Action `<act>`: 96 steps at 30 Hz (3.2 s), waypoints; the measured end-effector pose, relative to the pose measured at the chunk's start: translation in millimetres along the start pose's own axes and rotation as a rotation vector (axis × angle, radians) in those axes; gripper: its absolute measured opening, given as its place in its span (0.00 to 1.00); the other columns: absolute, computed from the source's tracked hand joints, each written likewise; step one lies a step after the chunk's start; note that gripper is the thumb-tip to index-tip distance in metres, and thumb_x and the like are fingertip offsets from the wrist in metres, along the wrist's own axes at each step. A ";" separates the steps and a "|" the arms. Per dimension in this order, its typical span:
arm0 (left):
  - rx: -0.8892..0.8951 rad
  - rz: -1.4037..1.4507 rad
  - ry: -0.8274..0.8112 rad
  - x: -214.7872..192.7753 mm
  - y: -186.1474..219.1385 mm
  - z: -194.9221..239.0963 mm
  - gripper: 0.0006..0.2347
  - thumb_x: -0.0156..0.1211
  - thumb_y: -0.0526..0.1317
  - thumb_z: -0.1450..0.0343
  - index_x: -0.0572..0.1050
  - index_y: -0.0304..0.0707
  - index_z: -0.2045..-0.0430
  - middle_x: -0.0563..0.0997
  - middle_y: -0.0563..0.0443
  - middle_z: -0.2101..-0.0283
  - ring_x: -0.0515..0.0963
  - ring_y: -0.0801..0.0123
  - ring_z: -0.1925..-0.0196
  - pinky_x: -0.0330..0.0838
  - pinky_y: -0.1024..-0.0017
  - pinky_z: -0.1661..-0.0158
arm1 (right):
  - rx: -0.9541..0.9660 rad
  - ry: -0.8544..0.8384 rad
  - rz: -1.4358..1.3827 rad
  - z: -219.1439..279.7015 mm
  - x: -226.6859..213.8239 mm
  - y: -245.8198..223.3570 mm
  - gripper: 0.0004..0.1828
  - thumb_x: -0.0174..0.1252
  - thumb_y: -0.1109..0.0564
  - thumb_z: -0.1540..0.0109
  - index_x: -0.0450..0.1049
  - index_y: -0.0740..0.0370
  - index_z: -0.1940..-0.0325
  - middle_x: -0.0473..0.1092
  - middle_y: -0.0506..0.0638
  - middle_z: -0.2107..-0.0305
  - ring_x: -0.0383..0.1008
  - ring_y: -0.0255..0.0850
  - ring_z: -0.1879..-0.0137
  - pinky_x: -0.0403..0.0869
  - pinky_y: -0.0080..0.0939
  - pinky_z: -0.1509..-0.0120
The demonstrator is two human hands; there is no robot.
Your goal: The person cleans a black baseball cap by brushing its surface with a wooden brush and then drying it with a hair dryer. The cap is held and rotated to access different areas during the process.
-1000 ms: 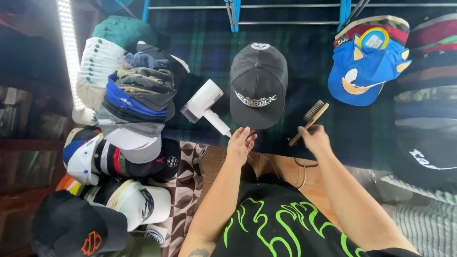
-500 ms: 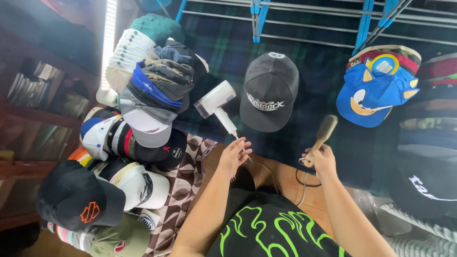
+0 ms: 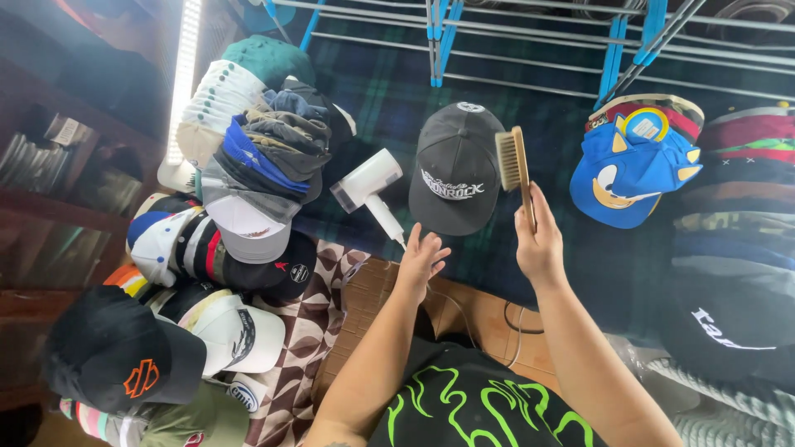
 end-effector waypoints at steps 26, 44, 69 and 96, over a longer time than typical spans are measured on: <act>-0.081 0.208 0.110 -14.4 -13.3 -16.6 0.33 0.63 0.45 0.26 0.53 0.49 0.26 0.56 0.37 0.25 0.74 0.42 0.35 0.63 0.53 0.36 | -0.340 0.064 0.354 -42.2 22.2 40.9 0.23 0.62 0.56 0.33 0.77 0.48 0.33 0.72 0.46 0.59 0.78 0.47 0.51 0.76 0.46 0.47; -0.122 0.149 0.181 -22.7 -6.2 -14.4 0.28 0.58 0.43 0.25 0.58 0.45 0.28 0.70 0.41 0.33 0.82 0.50 0.43 0.77 0.67 0.50 | 0.548 0.117 -0.354 7.6 50.1 137.5 0.24 0.51 0.58 0.29 0.64 0.55 0.26 0.73 0.54 0.66 0.70 0.35 0.72 0.75 0.29 0.78; -0.090 0.198 0.240 -25.5 -16.6 -25.3 0.25 0.54 0.49 0.24 0.63 0.43 0.32 0.73 0.43 0.37 0.85 0.54 0.52 0.79 0.66 0.55 | 0.397 0.071 -0.363 -4.4 59.6 106.5 0.26 0.53 0.58 0.27 0.62 0.51 0.24 0.73 0.54 0.60 0.74 0.37 0.66 0.77 0.28 0.70; 1.145 -1.302 0.009 95.4 168.6 -12.5 0.25 0.67 0.39 0.34 0.71 0.43 0.39 0.67 0.32 0.33 0.66 0.29 0.32 0.69 0.40 0.40 | 0.532 0.073 0.142 -27.5 31.5 109.4 0.23 0.52 0.55 0.28 0.68 0.48 0.27 0.77 0.53 0.53 0.79 0.44 0.61 0.78 0.47 0.51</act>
Point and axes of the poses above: each hand's wrist, its own z-axis away from the middle knuckle, its own x-axis out of the palm, y = z × x, the point moved 9 cm from there along -z, towards the middle knuckle
